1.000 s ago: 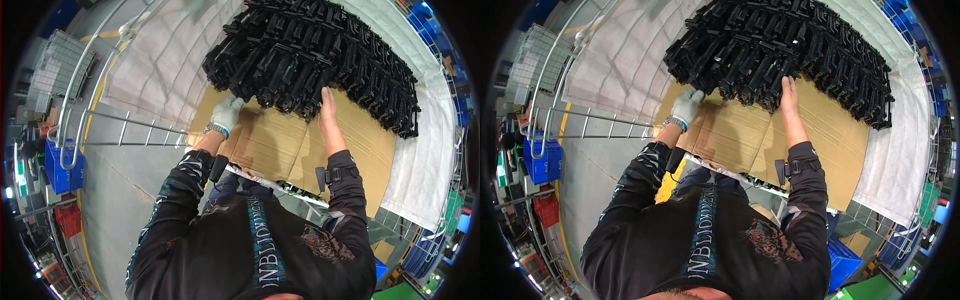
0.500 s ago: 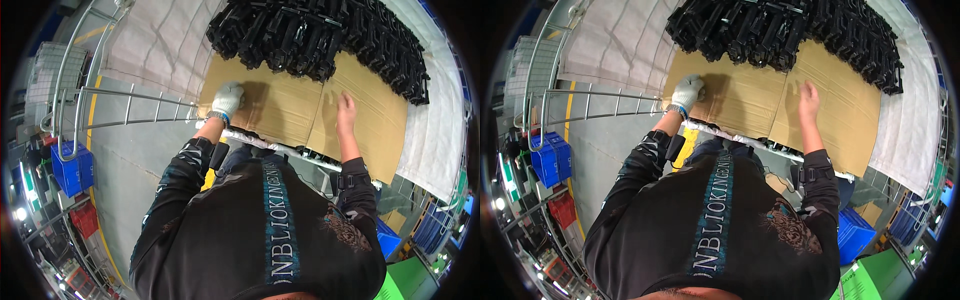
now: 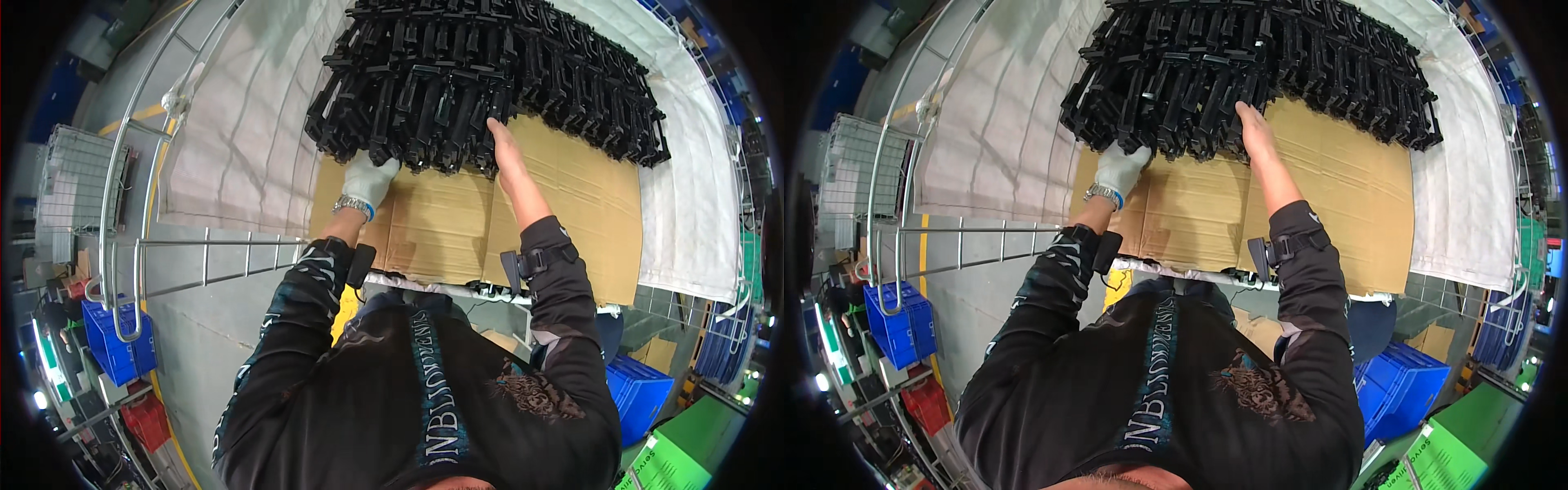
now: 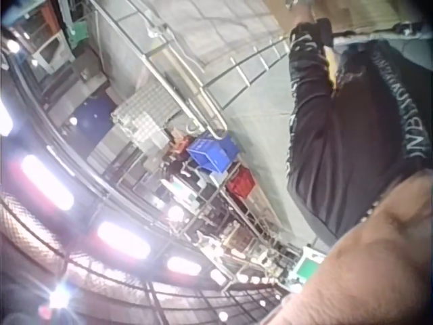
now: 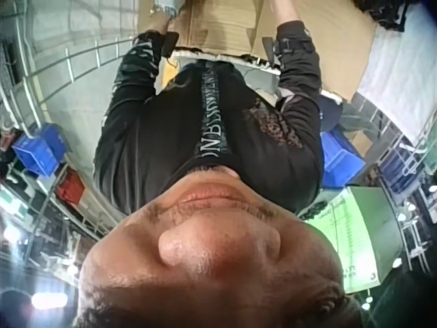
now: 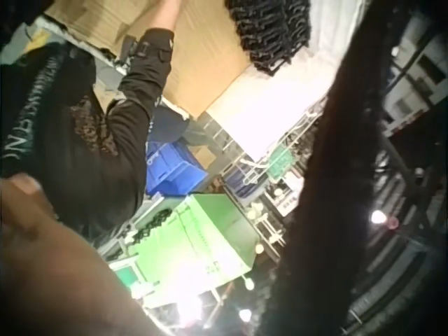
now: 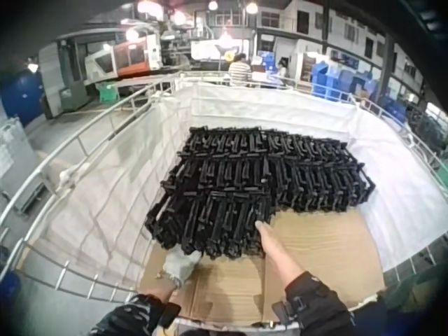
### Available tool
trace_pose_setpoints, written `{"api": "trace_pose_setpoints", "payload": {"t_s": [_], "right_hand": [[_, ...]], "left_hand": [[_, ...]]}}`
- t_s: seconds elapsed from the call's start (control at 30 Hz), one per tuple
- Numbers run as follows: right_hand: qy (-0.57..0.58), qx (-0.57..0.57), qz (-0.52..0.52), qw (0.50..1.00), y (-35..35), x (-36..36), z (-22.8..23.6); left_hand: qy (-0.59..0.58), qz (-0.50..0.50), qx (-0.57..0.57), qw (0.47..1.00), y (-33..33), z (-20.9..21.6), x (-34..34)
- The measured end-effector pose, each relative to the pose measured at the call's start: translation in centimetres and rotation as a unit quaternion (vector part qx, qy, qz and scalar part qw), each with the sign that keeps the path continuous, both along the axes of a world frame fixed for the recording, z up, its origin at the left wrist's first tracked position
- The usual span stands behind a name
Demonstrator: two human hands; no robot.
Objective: Moving plastic injection-molded parts from a workbench and stacking them neatly onto a pallet.
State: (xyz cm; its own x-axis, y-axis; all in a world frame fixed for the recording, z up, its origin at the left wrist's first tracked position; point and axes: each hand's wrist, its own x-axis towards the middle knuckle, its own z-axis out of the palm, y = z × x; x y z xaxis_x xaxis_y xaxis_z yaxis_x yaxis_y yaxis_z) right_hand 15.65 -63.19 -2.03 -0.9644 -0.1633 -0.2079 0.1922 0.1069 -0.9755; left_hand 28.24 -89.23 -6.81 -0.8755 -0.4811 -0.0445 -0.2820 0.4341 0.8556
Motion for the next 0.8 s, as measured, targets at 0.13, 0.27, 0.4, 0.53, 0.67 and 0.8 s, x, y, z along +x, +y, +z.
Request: {"api": "trace_pose_setpoints", "payload": {"t_s": [0.13,0.27,0.4,0.53,0.67,0.8], "right_hand": [[-0.008,0.034,0.022,0.999,0.0,-0.4,-0.3],[-0.017,0.052,0.001,0.999,0.8,-0.8,-1.1],[-0.038,0.039,0.002,0.999,1.3,-1.1,-1.5],[-0.001,0.025,0.002,1.0,2.0,0.0,-2.4],[0.161,0.068,-0.04,0.984,0.6,2.3,-0.3],[0.422,0.184,0.069,0.885,-5.2,3.3,4.6]], "left_hand": [[-0.007,0.001,0.059,0.998,0.0,0.1,0.4],[-0.005,0.006,0.113,0.994,0.6,1.7,0.8],[-0.014,0.08,0.261,0.962,1.4,1.7,1.3],[0.004,0.094,0.291,0.952,2.3,0.9,1.5],[0.0,0.071,0.275,0.959,0.8,-1.1,2.3],[-0.003,0.077,0.092,0.993,-0.1,-2.0,6.0]]}}
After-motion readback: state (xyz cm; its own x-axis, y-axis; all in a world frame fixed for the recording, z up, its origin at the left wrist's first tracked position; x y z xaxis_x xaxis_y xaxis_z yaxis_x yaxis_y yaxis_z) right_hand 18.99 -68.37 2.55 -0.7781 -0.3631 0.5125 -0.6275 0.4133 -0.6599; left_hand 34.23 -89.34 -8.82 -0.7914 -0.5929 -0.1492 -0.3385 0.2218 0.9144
